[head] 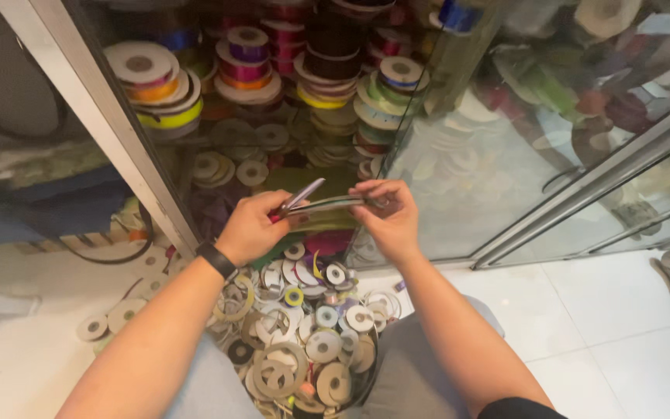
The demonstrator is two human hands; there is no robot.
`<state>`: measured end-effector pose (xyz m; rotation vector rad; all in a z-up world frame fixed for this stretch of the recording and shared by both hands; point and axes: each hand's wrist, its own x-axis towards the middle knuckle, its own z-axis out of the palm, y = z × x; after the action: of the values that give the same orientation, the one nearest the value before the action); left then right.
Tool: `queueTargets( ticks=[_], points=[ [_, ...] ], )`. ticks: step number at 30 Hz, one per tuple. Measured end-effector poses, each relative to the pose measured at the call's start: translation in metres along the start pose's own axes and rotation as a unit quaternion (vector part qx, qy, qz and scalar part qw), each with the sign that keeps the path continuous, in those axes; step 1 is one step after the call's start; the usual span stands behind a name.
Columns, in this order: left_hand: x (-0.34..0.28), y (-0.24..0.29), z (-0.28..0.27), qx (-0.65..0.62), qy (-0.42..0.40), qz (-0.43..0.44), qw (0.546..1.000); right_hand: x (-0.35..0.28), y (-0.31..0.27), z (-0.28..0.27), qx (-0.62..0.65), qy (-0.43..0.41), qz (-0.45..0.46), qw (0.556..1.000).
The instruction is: The person sits on the floor in front of a glass cabinet filled with spools of ribbon. They use pink scissors to cut pieces of ribbon from various spools, including white and purple ones, and place the cut pieces into a pile on their lap.
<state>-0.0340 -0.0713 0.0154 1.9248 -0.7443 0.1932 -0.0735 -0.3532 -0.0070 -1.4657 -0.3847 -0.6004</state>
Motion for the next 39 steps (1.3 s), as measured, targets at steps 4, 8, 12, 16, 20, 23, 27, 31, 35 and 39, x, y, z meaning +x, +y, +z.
queueTargets(
  ticks=[4,8,12,16,20,23,27,31,35,39],
  points=[
    [0.006,0.005,0.006,-0.043,0.067,-0.017,0.997,-0.002,-0.003,0.012,0.157,-0.028,0.156,0.975],
    [-0.005,-0.036,0.031,-0.083,0.051,-0.105,0.99,-0.016,0.021,0.015,0.081,-0.065,0.208,0.973],
    [-0.009,-0.012,0.024,-0.079,0.024,-0.132,0.988,-0.015,0.002,0.035,0.083,0.022,0.313,0.946],
    [-0.008,0.007,0.012,-0.074,0.024,-0.162,0.984,-0.005,-0.013,0.034,0.212,0.101,0.335,0.912],
    [-0.005,0.014,0.002,-0.038,0.019,-0.191,0.981,-0.002,-0.012,0.017,0.267,0.124,0.352,0.888],
    [-0.006,0.027,-0.001,-0.007,0.01,-0.207,0.978,0.006,-0.034,0.021,0.315,0.109,0.375,0.865],
    [-0.005,0.045,-0.002,0.01,-0.002,-0.202,0.979,0.008,-0.042,0.016,0.353,0.091,0.38,0.85],
    [-0.006,0.043,0.006,0.142,-0.016,-0.11,0.984,0.009,-0.047,0.015,0.391,0.078,0.375,0.837],
    [-0.01,0.023,0.024,0.268,-0.007,-0.006,0.963,0.006,-0.052,0.022,0.374,0.032,0.379,0.846],
    [-0.016,0.006,0.043,0.323,0.002,0.032,0.946,-0.003,-0.042,0.034,0.347,0.029,0.404,0.846]
  ],
)
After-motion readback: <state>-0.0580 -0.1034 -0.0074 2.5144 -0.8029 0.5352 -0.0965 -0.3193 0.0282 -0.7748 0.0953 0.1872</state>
